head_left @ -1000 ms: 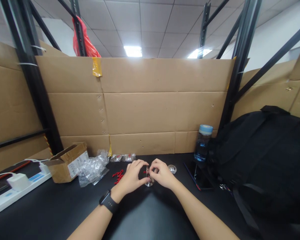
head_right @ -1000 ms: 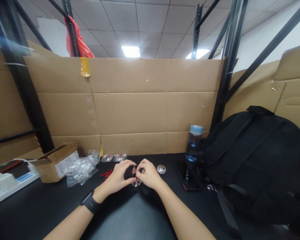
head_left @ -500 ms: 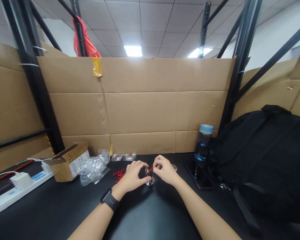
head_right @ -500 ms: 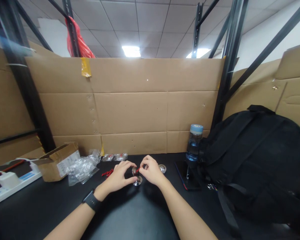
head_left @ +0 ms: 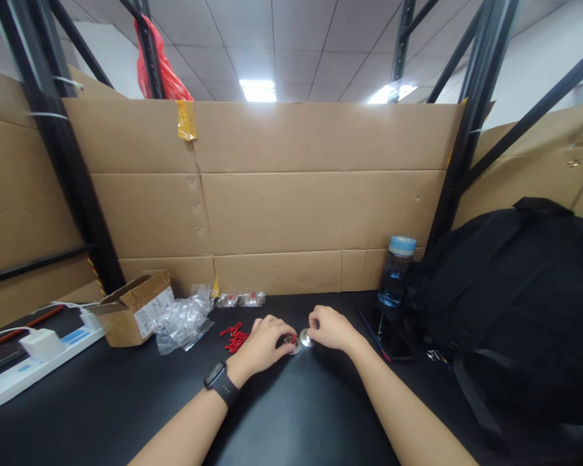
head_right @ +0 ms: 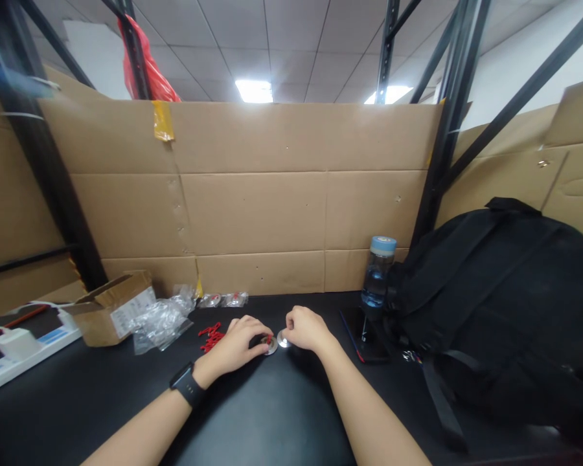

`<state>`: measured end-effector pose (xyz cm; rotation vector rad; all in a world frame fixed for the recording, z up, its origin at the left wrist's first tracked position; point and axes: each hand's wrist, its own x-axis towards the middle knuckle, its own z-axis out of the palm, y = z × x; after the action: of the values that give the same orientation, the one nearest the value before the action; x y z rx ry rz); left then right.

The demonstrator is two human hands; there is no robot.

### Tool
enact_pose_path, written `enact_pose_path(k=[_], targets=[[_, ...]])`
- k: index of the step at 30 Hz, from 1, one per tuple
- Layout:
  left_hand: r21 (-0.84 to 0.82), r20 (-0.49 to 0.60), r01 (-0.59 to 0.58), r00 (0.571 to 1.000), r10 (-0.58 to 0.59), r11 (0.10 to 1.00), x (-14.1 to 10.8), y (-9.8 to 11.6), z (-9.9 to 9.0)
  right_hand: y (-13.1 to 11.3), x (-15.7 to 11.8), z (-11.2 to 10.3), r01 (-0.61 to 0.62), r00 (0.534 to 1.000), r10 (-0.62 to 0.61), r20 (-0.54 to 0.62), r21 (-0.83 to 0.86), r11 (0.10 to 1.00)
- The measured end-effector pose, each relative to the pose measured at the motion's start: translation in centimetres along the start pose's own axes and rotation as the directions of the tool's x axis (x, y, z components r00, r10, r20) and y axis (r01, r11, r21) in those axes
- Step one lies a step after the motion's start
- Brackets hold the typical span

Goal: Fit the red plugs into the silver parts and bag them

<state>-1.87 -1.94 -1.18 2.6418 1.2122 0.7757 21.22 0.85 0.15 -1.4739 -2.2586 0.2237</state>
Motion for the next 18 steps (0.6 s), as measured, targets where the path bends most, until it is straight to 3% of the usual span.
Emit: enact_pose_path(k=[10, 18], targets=[[0.086, -0.033, -0.033, 0.999, 0.036, 0.996, 0.2, 0.0, -0.2, -0.3, -0.3, 0.2, 0.039, 0.998, -0.038, 0.054, -0.024, 0.999], [0.169, -0.091, 0.018, 0.996, -0.003, 0.985, 0.3, -2.2, 0.9, 0.1, 0.1, 0.4, 0.032, 0.998, -0.031, 0.057, -0.032, 0.999]])
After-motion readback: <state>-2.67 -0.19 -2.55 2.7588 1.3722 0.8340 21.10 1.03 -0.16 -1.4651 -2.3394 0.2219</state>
